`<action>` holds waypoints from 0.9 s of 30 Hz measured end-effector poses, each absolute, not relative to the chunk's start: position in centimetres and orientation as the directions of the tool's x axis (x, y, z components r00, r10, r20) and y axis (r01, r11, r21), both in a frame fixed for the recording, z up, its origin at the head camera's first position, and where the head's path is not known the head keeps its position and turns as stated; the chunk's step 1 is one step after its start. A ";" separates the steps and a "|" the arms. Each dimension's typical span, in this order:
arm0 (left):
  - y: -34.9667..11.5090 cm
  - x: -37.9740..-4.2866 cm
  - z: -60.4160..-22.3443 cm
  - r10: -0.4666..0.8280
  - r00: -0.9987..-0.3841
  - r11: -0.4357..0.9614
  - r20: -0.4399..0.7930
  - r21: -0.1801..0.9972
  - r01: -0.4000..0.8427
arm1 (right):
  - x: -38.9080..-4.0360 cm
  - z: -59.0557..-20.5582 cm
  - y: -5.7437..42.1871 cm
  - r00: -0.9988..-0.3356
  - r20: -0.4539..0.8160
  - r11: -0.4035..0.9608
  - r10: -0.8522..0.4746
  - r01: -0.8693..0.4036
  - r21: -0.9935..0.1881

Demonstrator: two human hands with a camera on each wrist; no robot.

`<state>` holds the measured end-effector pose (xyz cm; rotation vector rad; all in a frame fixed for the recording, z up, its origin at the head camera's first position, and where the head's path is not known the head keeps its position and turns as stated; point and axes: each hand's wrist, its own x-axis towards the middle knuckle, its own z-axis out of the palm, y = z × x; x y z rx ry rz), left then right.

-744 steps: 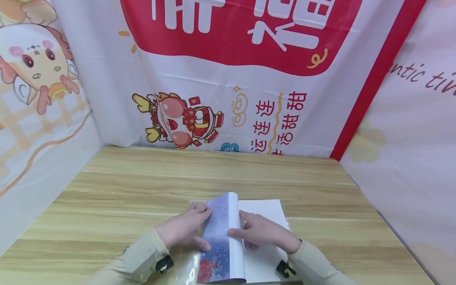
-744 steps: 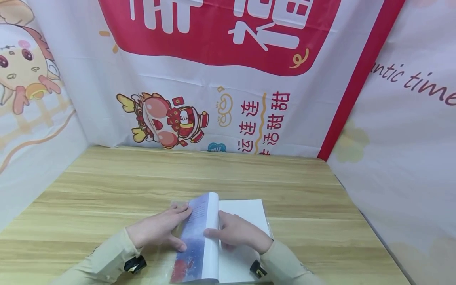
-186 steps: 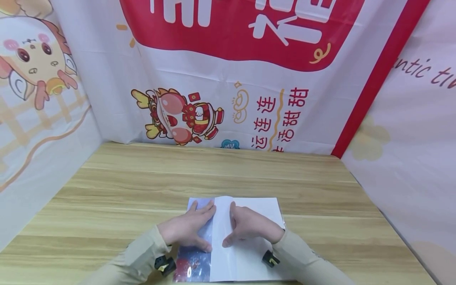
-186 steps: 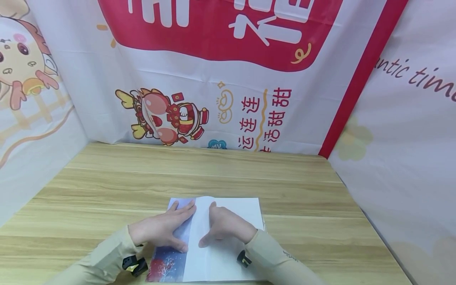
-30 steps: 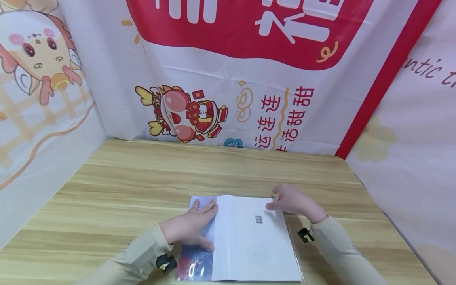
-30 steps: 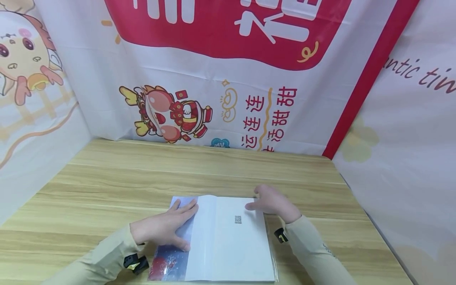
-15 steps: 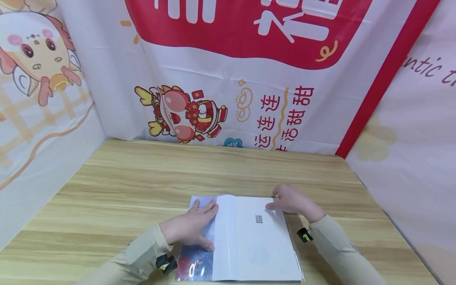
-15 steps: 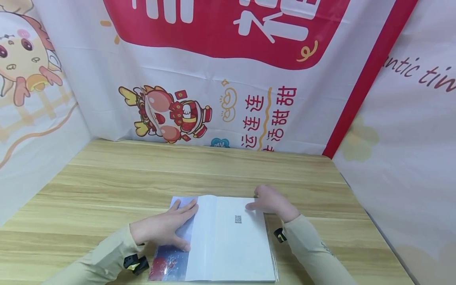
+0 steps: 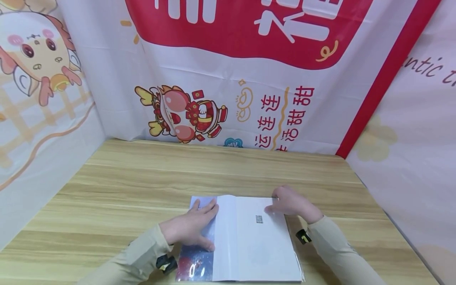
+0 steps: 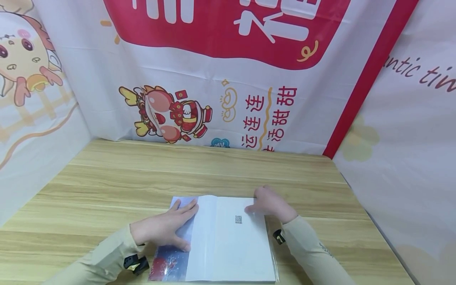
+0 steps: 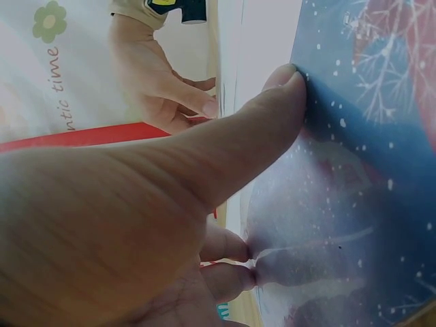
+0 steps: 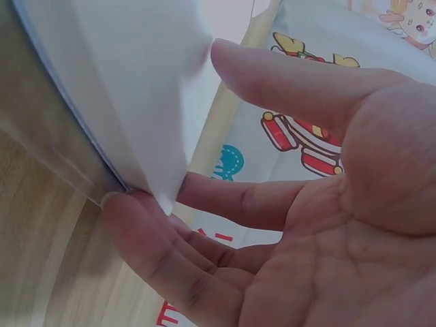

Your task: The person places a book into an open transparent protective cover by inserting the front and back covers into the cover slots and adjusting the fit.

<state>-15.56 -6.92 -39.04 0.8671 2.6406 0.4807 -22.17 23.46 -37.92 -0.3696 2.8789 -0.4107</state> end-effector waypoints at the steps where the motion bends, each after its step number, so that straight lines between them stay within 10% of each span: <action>1: -6.9 -15.6 -39.1 0.614 -0.765 0.759 -0.193 0.408 0.507 | -22.2 -38.0 23.5 -0.948 -0.172 0.933 -0.268 -0.210 -0.294; 27: -6.8 -15.4 -38.9 0.619 -0.764 0.754 -0.181 0.409 0.514 | -22.4 -38.6 23.4 -0.962 -0.190 0.941 -0.197 -0.131 -0.311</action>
